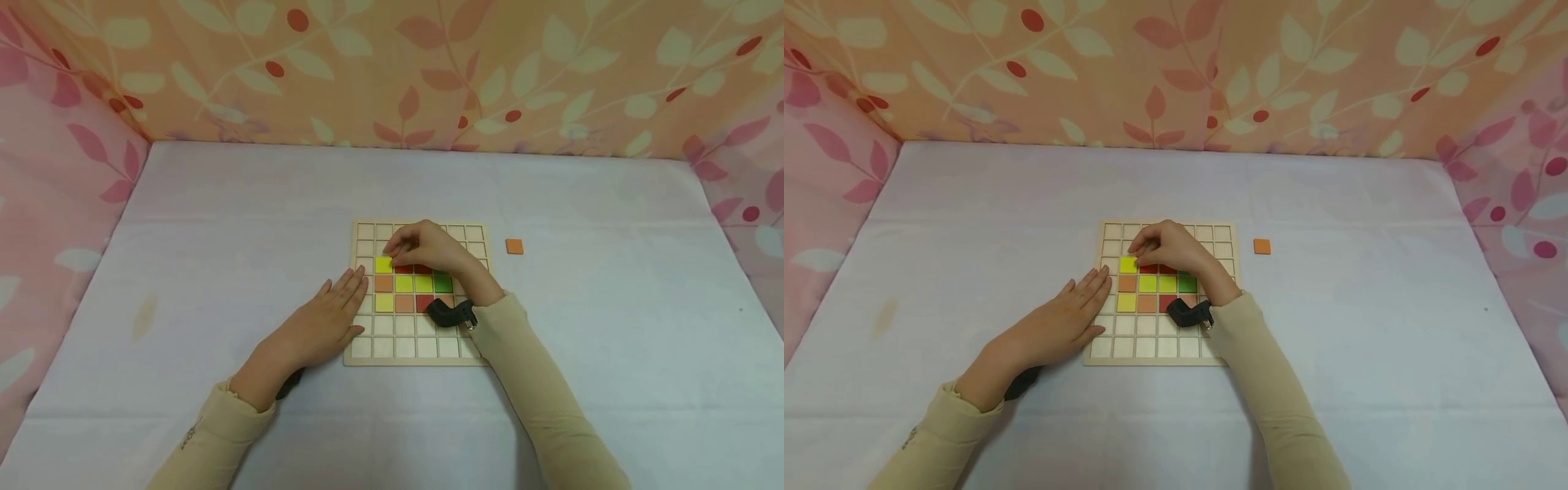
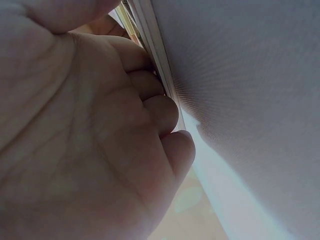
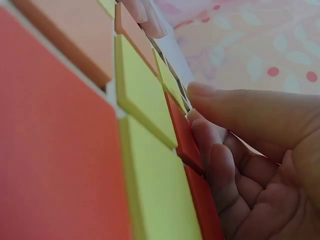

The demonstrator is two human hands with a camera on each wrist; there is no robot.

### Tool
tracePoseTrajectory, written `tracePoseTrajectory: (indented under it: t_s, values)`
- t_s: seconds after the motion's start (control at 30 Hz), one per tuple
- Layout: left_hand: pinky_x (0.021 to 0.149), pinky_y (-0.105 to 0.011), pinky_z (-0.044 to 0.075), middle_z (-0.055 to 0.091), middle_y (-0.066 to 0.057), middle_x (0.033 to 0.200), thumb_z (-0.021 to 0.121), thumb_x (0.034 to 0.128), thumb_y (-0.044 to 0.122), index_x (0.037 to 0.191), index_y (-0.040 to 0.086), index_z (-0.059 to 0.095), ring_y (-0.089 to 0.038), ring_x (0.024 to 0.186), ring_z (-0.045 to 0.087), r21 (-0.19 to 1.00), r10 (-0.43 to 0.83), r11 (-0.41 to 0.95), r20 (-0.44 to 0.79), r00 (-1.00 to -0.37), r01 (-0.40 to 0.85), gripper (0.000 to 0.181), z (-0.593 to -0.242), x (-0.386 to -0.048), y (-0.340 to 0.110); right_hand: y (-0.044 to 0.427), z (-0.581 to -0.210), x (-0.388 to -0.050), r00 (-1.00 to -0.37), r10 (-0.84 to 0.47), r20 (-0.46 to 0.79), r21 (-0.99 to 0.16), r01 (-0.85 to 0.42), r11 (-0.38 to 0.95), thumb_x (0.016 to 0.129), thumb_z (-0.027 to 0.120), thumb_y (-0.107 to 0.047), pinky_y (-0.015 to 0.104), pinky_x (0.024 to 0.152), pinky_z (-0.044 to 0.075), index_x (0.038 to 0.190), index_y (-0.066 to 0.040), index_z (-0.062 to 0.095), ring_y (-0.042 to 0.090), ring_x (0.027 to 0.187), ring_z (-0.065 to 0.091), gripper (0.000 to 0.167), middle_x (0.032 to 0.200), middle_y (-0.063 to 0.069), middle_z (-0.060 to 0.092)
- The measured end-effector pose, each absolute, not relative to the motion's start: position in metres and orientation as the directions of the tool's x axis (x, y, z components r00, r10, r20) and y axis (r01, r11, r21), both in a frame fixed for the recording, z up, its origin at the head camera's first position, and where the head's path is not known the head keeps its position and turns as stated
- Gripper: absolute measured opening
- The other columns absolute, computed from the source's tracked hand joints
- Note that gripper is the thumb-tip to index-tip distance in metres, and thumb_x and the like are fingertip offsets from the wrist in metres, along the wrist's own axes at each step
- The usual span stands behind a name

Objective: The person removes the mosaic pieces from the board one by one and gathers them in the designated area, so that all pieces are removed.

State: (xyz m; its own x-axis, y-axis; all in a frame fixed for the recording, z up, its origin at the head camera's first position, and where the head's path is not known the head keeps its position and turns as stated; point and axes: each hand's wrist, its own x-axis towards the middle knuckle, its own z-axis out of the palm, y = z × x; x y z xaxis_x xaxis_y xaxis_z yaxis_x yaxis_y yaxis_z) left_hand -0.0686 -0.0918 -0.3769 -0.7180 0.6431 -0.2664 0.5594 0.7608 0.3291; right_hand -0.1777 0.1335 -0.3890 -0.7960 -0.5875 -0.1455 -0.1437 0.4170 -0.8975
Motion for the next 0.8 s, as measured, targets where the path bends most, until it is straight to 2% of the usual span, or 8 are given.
tracePoseTrajectory:
  t_s: [0.37,0.8]
  values:
    - [0.112,-0.051,0.015,0.006,-0.020,0.156,0.050,0.0982,0.027,0.147,-0.008,0.016,-0.032,0.143,0.005,0.326,0.643,0.760,-0.260,-0.720,0.561,0.069,-0.3748,-0.0689,-0.0915,0.1341,-0.3873,-0.1778,-0.775,-0.622,-0.112,-0.862,-0.235,0.448,0.082,0.072,-0.002,0.028,0.071,0.050,0.096,0.000,0.073,0.017,0.077,0.061,0.014,0.087,0.005,0.066]
    - [0.112,-0.052,0.016,0.005,-0.021,0.156,0.049,0.0983,0.028,0.147,-0.008,0.016,-0.033,0.143,0.005,0.324,0.650,0.755,-0.253,-0.717,0.570,0.069,-0.3774,-0.0686,-0.0915,0.1345,-0.3888,-0.1767,-0.773,-0.626,-0.101,-0.863,-0.245,0.442,0.082,0.072,-0.002,0.027,0.069,0.049,0.096,0.001,0.073,0.017,0.075,0.060,0.015,0.087,0.006,0.065]
